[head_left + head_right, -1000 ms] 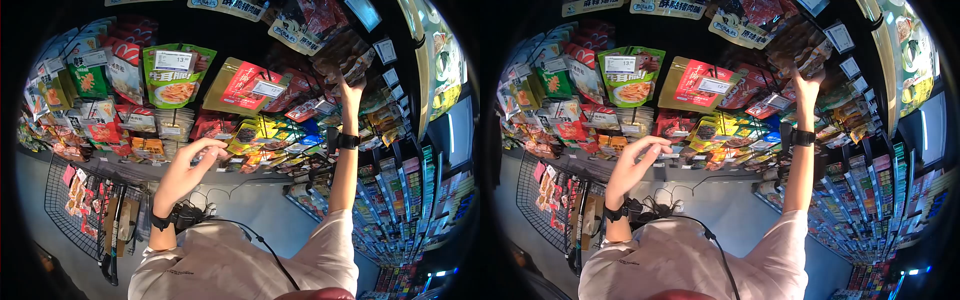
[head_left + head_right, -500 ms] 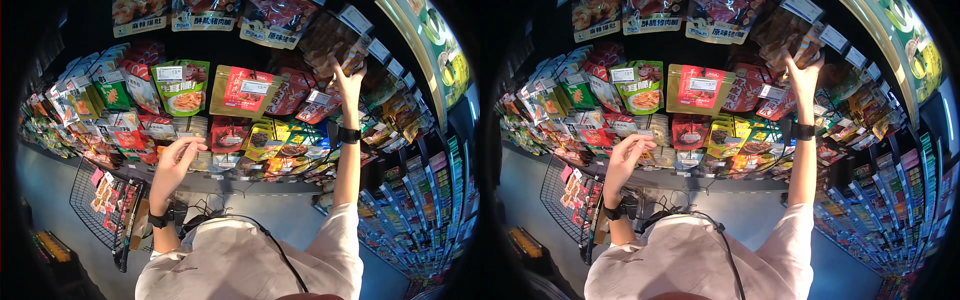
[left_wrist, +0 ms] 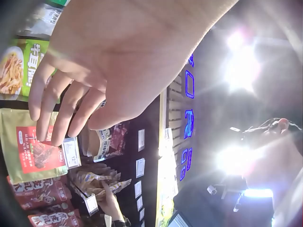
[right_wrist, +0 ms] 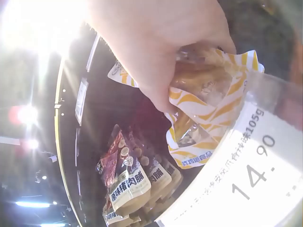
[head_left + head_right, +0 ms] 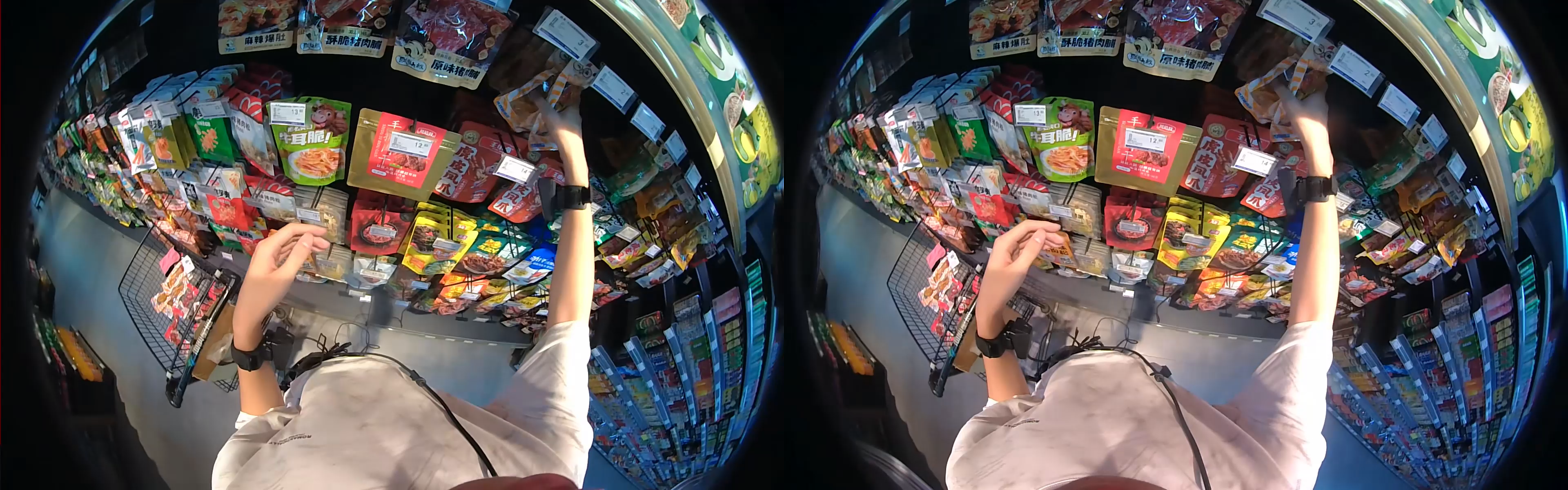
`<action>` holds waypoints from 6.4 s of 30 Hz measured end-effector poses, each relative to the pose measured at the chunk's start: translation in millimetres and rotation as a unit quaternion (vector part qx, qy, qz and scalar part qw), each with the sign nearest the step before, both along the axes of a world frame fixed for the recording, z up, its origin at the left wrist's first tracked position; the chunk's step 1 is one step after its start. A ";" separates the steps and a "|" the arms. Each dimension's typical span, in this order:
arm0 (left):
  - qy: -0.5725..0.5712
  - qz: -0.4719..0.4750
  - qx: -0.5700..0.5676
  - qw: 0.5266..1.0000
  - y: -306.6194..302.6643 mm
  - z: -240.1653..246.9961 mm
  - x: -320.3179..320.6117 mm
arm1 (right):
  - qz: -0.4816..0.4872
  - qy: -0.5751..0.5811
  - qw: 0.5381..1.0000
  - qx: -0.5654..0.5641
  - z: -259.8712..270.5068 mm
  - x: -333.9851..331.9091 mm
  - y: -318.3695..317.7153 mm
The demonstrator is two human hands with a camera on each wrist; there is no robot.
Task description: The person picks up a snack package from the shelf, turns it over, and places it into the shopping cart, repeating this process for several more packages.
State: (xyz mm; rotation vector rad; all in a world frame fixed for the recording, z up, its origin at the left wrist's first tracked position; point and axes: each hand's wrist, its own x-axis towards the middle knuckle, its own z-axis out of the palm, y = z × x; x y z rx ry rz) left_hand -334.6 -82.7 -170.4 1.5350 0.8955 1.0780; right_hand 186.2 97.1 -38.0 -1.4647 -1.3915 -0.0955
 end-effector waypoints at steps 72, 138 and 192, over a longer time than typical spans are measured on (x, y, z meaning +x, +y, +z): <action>-0.060 0.761 -0.329 0.556 119.0 -570.9 -627.8 | 0.109 -0.088 0.977 -0.162 -173.3 -512.3 -115.2; -0.100 -0.030 0.024 0.994 28.4 -61.4 68.4 | 0.228 -0.101 0.956 -0.156 -149.0 -239.9 -290.9; -0.229 -0.107 0.468 0.847 107.2 174.4 338.5 | -0.131 -0.195 0.945 0.229 -4.5 -64.7 -118.1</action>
